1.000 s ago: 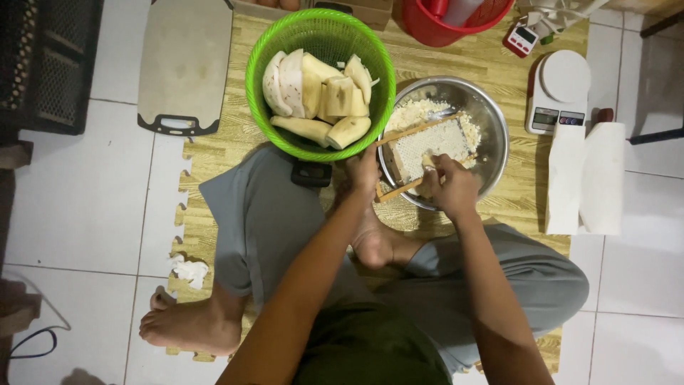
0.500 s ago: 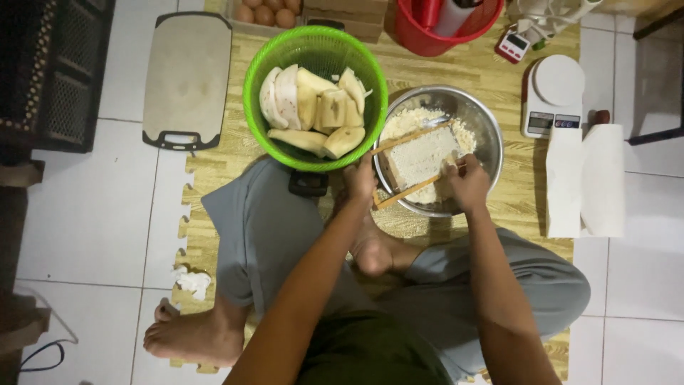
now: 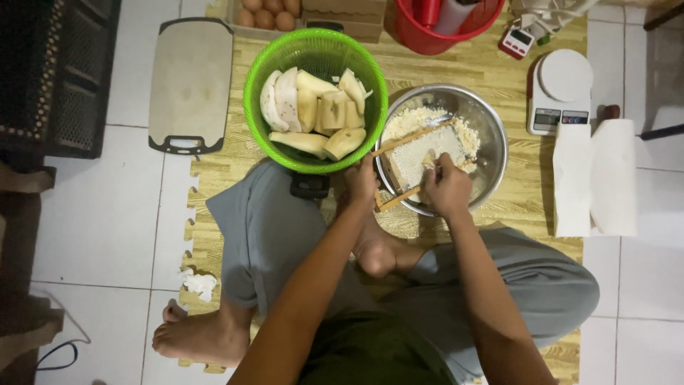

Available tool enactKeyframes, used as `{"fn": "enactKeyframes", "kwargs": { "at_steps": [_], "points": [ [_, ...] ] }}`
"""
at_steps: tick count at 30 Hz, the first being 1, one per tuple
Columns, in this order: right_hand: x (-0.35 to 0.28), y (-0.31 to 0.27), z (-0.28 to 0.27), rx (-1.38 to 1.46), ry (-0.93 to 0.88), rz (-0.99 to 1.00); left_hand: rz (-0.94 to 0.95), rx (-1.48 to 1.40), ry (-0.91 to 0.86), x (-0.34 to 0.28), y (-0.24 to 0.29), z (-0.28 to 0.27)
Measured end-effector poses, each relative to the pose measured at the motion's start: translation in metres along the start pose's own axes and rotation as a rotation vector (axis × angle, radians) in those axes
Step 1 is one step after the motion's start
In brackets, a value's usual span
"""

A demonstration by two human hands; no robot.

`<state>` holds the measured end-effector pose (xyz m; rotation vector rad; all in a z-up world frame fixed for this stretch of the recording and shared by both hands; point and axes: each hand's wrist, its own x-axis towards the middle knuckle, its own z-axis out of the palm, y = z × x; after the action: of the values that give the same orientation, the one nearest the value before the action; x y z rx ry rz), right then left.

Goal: Grating peeled cassava roots into a bowl using a manual handheld grater while sitting on the floor.

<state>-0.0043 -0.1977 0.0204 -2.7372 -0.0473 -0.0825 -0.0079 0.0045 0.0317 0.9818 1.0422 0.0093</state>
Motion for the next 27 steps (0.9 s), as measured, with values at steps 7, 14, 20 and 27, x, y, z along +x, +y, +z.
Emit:
{"fn": "enactKeyframes", "kwargs": {
  "at_steps": [7, 14, 20, 27],
  "points": [
    [0.026, 0.026, -0.009, -0.060, -0.064, 0.126, 0.041, 0.046, 0.001, 0.026, -0.024, 0.000],
    [-0.013, -0.028, -0.020, 0.161, -0.073, -0.006, 0.052, 0.023, 0.017, 0.032, -0.025, 0.002],
    [-0.003, -0.017, -0.009, -0.061, 0.020, -0.044, 0.033, 0.059, 0.026, 0.032, -0.026, -0.001],
    [0.039, 0.041, 0.008, -0.112, -0.138, 0.227, 0.030, 0.061, 0.020, 0.018, -0.017, -0.003]
  ]
}}
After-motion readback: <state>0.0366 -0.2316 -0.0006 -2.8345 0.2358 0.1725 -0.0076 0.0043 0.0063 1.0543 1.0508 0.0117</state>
